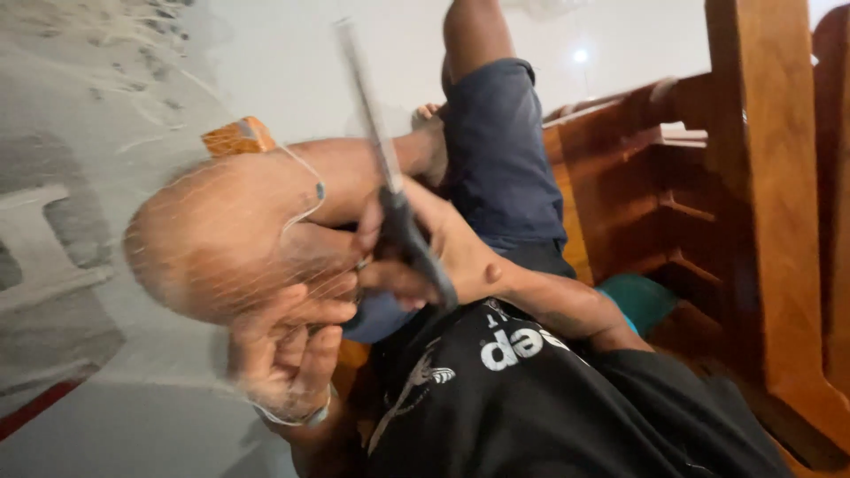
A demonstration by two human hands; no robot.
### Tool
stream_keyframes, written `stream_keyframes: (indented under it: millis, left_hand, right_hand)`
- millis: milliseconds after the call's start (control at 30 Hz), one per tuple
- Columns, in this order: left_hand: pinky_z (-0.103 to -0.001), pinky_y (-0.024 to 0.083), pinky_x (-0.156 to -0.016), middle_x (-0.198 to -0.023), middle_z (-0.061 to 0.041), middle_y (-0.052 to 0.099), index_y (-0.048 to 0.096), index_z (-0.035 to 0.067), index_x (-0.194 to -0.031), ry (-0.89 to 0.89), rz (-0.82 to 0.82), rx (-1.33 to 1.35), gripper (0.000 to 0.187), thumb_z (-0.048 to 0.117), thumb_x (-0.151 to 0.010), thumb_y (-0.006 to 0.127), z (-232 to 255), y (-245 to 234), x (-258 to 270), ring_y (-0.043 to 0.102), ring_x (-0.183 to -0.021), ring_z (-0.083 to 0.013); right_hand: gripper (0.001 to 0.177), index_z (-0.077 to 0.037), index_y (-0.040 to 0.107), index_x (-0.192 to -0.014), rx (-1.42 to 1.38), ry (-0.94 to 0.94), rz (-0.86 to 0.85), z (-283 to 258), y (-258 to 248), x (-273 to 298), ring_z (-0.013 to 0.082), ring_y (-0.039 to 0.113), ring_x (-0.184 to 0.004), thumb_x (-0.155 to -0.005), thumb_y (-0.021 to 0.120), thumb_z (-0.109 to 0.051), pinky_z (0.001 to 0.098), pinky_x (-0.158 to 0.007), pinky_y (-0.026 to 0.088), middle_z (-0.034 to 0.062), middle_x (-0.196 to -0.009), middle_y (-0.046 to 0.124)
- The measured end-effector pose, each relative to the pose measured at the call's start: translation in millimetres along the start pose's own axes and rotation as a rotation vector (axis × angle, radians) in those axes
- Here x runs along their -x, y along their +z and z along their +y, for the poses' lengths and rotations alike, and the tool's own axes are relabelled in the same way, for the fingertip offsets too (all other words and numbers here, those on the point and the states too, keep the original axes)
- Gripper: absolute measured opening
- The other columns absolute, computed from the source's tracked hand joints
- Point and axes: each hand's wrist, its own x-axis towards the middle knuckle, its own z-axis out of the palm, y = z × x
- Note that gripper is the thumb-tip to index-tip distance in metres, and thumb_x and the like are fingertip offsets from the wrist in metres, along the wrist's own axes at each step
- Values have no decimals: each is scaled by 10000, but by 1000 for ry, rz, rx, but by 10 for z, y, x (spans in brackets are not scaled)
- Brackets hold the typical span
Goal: Repairing a fishing net by trimming damaged sections with scissors and weaving new mesh using a netting needle.
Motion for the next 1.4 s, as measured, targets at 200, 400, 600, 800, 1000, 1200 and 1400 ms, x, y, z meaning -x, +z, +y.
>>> stream_keyframes:
  millis: [200, 400, 600, 800, 1000, 1200, 1400]
  left_hand:
    - [-478, 659, -785, -1024, -267, 589, 493, -52, -1131, 167, 210, 58, 477, 285, -856, 690, -34, -169, -63, 679, -896, -448]
    - [-498, 603, -864, -1273, -171, 437, 194, 206, -1470, 594, 46, 194, 687, 87, -896, 552, -559, -736, -78, 600, -1083, -360]
    - [-462, 532, -970, -1318, -240, 481, 433, 119, -1451, 288, -198, 863, 755, -177, -757, 452, -393, -703, -53, 601, -1070, -380]
    - [-349, 416, -786, -1003, -88, 478, 430, 74, -1377, -6, -60, 947, 559, 105, -885, 694, -204, -728, -143, 475, -799, -196]
    - [-299, 456, -578, -695, -10, 400, 617, 104, -982, -54, 174, 536, 90, 190, -960, 601, -55, -603, -279, 386, -592, -138]
    - [-319, 460, -1122, -1094, -80, 543, 586, 65, -990, 117, 448, 703, 103, 26, -916, 526, -63, -675, -238, 536, -1110, -184]
    - [-245, 381, -676, -970, -67, 548, 509, 85, -1034, -140, 130, 1030, 63, 75, -993, 463, 45, -695, -336, 447, -760, -144]
  right_hand:
    - [386, -87, 372, -1017, -254, -32, 154, 317, 39, -262, 106, 465, -358, -822, 706, -76, 211, -285, 367, 61, -753, 628]
    - [402, 9, 476, -1030, -21, -69, 262, 577, 120, -507, 186, 588, -401, -757, 769, -17, 245, -304, 494, 180, -793, 599]
    - [318, -158, 475, -988, 628, -123, 428, 502, 110, -531, 116, 656, -717, -787, 708, -237, 260, -671, 543, -2, -856, 663]
    - [286, -197, 483, -990, 734, -92, 385, 492, 97, -531, 145, 708, -782, -800, 696, -212, 295, -700, 504, -40, -816, 676]
    - [202, -110, 504, -1045, 881, -357, 122, 577, -43, -476, 206, 613, -619, -895, 585, -219, 348, -510, 462, 37, -850, 617]
    - [216, -137, 487, -1058, 783, -268, 15, 595, -127, -420, 193, 673, -748, -913, 561, -279, 339, -643, 521, 28, -940, 654]
    - [234, -100, 460, -1077, 818, -296, -109, 543, -207, -458, 215, 624, -731, -903, 542, -233, 347, -632, 469, 47, -916, 605]
